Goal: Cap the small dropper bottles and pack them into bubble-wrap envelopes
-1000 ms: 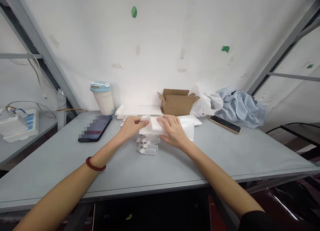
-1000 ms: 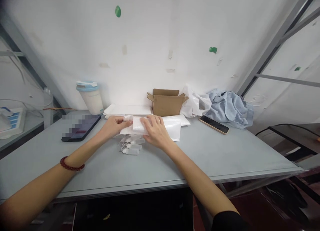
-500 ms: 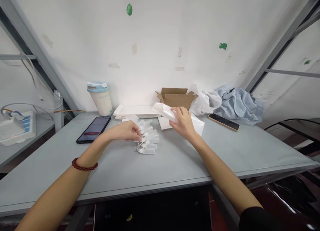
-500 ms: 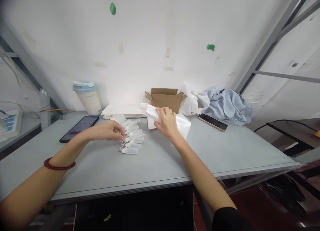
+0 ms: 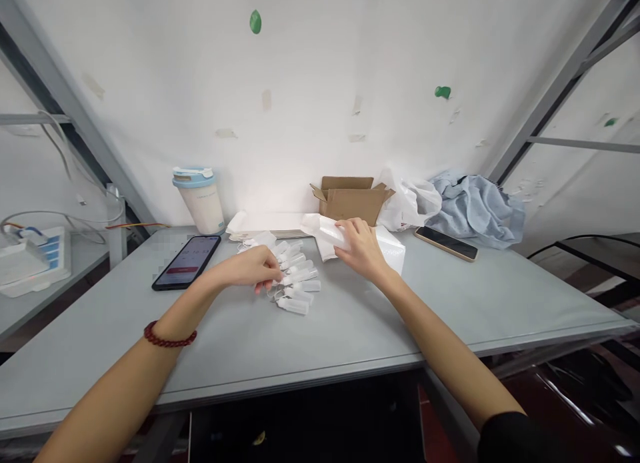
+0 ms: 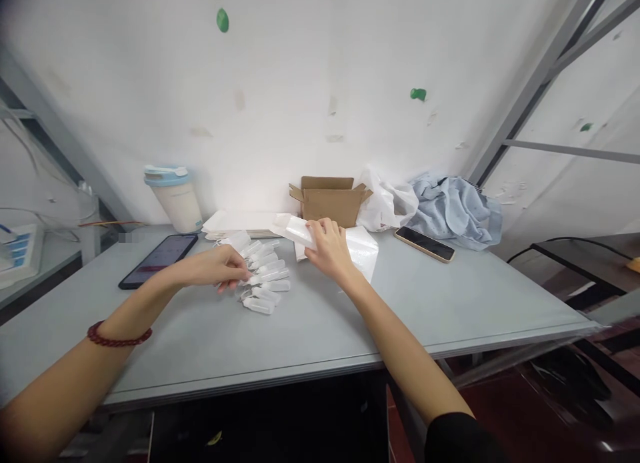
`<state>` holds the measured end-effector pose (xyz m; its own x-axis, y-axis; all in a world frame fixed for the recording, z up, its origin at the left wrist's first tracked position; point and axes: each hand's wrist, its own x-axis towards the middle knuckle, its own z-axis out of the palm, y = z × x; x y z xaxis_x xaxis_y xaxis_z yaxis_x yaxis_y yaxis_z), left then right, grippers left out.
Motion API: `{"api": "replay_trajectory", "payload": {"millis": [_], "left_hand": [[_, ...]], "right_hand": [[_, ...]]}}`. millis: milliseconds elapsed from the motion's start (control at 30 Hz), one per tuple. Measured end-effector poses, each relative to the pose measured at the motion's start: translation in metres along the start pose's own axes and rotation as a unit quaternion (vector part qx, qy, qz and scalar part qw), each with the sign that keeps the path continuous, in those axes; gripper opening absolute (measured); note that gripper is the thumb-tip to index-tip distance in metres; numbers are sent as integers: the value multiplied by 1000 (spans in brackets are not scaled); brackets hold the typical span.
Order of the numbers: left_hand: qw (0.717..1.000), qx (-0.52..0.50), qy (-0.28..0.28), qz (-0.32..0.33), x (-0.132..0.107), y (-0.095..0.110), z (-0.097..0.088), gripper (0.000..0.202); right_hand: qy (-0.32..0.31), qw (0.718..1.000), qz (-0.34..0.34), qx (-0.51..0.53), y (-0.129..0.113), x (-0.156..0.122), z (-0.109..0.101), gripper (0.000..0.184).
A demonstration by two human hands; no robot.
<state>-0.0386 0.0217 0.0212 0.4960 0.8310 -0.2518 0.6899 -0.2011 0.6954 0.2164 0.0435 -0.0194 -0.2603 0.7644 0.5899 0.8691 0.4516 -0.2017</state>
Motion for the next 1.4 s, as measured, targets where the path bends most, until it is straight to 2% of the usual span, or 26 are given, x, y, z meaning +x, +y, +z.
{"api": "replay_trajectory", "payload": {"millis": [100, 233, 567, 667, 833, 1067, 1233, 1400], "left_hand": [[997, -68, 15, 37, -5, 8, -7, 27], [980, -154, 99, 81, -8, 14, -10, 29], [954, -182, 233, 44, -4, 8, -13, 31], [957, -169, 230, 50, -4, 5, -16, 33], [972, -119, 182, 86, 2, 0, -10, 33], [963, 3, 224, 148, 5, 8, 5, 28], [960, 86, 169, 208, 6, 4, 5, 28], [955, 69, 208, 202, 6, 5, 9, 27]], "right_hand": [[-21, 1000, -5, -8, -1, 0, 1, 40], [-36, 999, -26, -18, -2, -1, 2, 42], [-59, 995, -82, -21, -5, -3, 5, 45], [-55, 994, -88, -20, -6, -3, 5, 46], [-62, 991, -115, -7, -11, -5, 5, 46], [-64, 992, -112, 6, -13, -5, 7, 46], [-82, 987, -135, 41, -13, -6, 2, 46], [-88, 979, -150, 105, -17, -7, -1, 46]]}}
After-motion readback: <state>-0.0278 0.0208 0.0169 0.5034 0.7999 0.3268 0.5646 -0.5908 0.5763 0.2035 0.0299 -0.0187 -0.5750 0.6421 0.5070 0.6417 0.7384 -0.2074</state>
